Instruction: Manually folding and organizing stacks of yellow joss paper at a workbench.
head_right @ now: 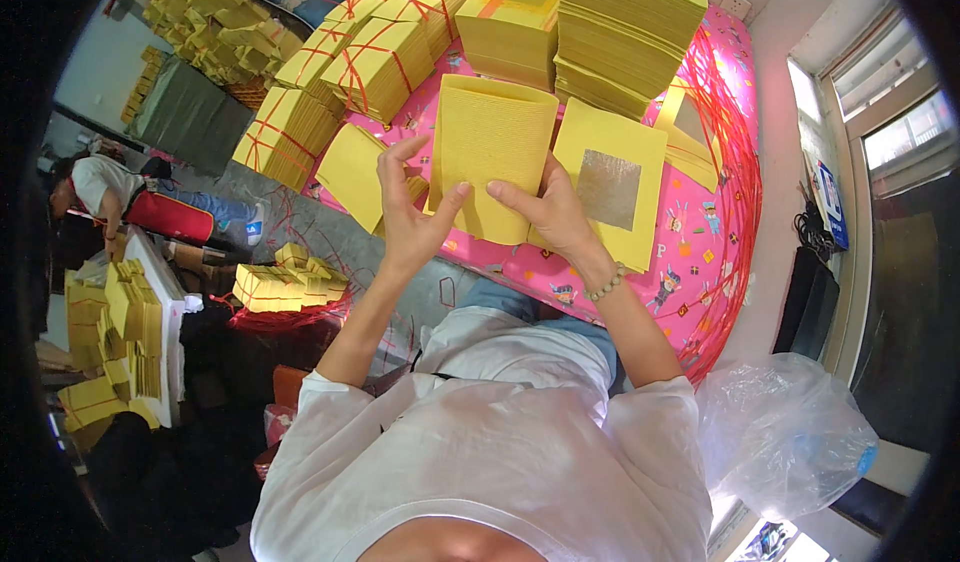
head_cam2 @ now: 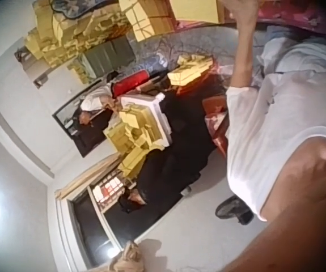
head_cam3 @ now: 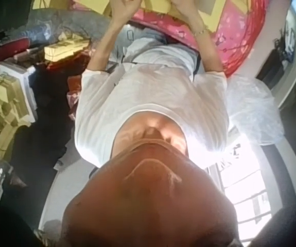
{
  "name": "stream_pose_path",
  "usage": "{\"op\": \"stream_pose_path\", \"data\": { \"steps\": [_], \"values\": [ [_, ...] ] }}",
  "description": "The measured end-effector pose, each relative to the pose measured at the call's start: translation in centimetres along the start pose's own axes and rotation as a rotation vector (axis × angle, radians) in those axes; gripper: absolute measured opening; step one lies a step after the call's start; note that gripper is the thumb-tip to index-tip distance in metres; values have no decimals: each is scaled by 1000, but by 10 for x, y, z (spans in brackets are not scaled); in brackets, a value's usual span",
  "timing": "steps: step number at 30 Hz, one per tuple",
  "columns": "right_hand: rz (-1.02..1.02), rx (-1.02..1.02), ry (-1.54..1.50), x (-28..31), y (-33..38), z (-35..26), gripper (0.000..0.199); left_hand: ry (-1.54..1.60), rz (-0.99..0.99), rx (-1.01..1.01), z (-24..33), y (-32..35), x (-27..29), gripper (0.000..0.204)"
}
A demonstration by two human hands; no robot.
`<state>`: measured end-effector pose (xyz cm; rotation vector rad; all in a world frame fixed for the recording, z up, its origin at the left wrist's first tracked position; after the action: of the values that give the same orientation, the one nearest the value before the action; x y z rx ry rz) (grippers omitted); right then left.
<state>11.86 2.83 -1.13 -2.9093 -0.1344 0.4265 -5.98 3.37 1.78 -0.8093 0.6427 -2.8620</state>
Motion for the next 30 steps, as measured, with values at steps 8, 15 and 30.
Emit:
{"op": "stream_pose_path", "data": {
  "steps": [8,15,30],
  "values": [
    [83,44,1,-3,5,0,44,788,-374,266,-8,-1,-22,54],
    [158,81,42,1,8,0,37,936,-464,445,9,9,-26,45],
    [259,-76,-73,1,1,-11,37,1014,-548,757,5,-20,-39,39]
  ]
}}
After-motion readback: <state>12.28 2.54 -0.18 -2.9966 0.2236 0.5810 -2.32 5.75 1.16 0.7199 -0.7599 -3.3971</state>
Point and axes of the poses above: each hand's wrist, its own y-axis away from the middle knuckle, its own x-axis out of the back of the hand, z = x × y, the point moved 3 cm from there along -y, towards the middle knuckle, and after that the axes turned 9 degrees about x, right-handed, at the moved point
